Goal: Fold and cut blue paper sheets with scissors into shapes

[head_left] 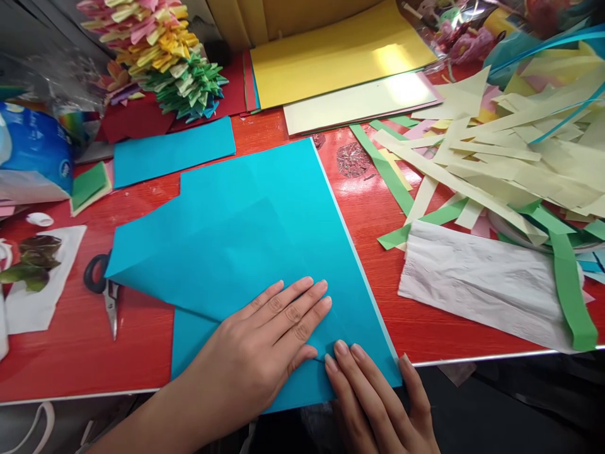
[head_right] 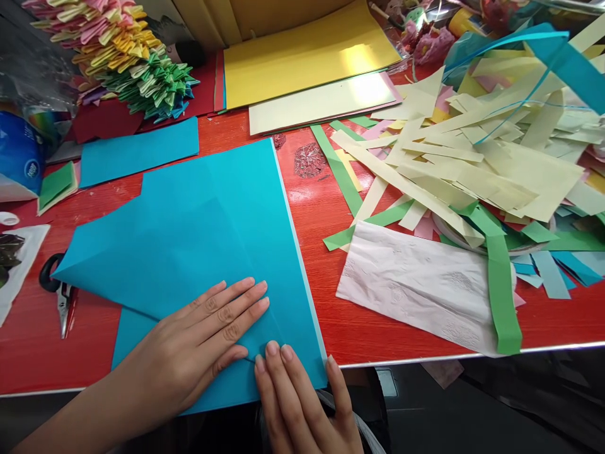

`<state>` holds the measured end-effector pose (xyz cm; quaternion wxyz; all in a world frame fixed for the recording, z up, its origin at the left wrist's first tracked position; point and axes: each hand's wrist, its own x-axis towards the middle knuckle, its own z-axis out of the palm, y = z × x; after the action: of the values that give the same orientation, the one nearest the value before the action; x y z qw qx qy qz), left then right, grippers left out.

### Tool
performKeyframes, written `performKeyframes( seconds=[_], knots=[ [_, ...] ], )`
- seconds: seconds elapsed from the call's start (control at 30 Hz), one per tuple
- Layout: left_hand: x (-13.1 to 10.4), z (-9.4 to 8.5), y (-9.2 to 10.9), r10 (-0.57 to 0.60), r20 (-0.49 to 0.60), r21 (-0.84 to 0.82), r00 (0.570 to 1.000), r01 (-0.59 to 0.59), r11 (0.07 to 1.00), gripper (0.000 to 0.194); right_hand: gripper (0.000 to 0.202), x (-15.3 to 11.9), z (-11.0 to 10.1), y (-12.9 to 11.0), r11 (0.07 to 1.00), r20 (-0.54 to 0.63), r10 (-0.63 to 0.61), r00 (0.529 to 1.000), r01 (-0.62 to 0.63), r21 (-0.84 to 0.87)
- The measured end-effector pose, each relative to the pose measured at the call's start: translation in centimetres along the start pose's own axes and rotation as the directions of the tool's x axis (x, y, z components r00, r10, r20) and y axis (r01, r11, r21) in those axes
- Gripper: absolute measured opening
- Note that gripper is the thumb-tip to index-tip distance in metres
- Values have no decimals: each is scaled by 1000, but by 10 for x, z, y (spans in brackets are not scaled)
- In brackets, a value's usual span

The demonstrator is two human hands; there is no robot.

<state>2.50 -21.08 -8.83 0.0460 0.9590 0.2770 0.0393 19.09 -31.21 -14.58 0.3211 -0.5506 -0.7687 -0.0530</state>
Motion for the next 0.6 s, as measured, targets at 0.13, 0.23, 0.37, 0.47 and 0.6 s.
performKeyframes(
  seconds=[0.13,0.23,0.37,0.47,0.6],
  knots=[
    [1,0,-11,-37,51,35,998,35,999,54,25,0,1,0,1000,-27,-3,1000,2,-8],
    [4,0,-24,-98,77,63,992,93,994,55,24,0,1,0,1000,-18,-1,1000,1,-2],
    [7,-1,-36,-123,115,75,986,115,991,57,24,2,0,-1,1000,-22,-5,1000,5,-2],
    [10,-3,-44,-159,128,79,979,149,986,58,25,3,0,-1,1000,-3,-7,1000,7,-5],
    [15,-5,-59,-250,140,87,958,240,967,60,26,3,-3,0,1000,19,-11,1000,11,8]
  ],
)
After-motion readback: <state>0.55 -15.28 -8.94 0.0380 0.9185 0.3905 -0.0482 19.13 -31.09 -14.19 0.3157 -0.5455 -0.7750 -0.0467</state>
